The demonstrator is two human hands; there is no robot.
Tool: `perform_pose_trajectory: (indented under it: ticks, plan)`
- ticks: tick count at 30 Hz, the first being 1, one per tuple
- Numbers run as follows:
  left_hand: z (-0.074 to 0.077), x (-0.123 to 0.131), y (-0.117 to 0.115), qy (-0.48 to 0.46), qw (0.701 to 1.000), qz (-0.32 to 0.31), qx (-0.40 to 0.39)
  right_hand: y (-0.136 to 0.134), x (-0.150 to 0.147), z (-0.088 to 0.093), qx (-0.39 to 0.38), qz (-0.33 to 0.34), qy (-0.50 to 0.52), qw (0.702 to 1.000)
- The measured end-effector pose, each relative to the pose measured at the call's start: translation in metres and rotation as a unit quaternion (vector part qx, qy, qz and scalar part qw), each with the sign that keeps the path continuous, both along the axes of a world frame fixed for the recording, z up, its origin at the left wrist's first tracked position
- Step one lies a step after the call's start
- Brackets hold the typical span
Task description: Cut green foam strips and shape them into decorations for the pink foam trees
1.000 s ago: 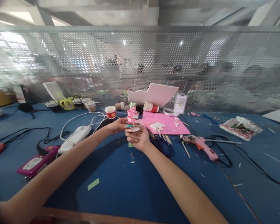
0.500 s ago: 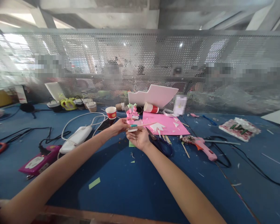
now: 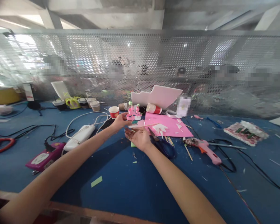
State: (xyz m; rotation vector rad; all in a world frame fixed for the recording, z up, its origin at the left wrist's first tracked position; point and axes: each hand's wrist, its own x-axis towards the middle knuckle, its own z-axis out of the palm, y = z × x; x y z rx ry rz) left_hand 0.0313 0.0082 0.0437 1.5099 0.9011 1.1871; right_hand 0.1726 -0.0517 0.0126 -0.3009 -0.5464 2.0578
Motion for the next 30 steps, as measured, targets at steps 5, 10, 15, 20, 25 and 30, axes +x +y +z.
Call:
perform_pose_trajectory:
  ticks: [5, 10, 15, 20, 25, 30]
  plan:
    - [0.000, -0.010, 0.010, 0.038, 0.996, 0.068, 0.034, 0.001, -0.004, -0.007, 0.000, 0.008, -0.009, 1.000]
    - [-0.009, -0.018, 0.022, 0.133, 0.962, 0.209, 0.114, 0.000, -0.009, -0.012, -0.013, 0.014, -0.041, 0.999]
    - [-0.013, -0.017, 0.027, 0.170, 0.936, 0.275, 0.135, 0.004, -0.016, -0.019, 0.059, -0.089, -0.166, 0.980]
    - [-0.011, -0.013, 0.013, 0.130, 0.955, 0.233, 0.127, 0.022, -0.008, -0.013, 0.100, -0.268, -0.214, 0.934]
    - [-0.018, 0.004, -0.006, 0.060, 0.981, 0.150, 0.107, 0.032, 0.009, 0.007, 0.237, -0.358, -0.361, 0.828]
    - [-0.022, 0.023, -0.022, 0.096, 0.980, 0.114, 0.129, 0.031, 0.015, 0.010, 0.284, -0.316, -0.402, 0.811]
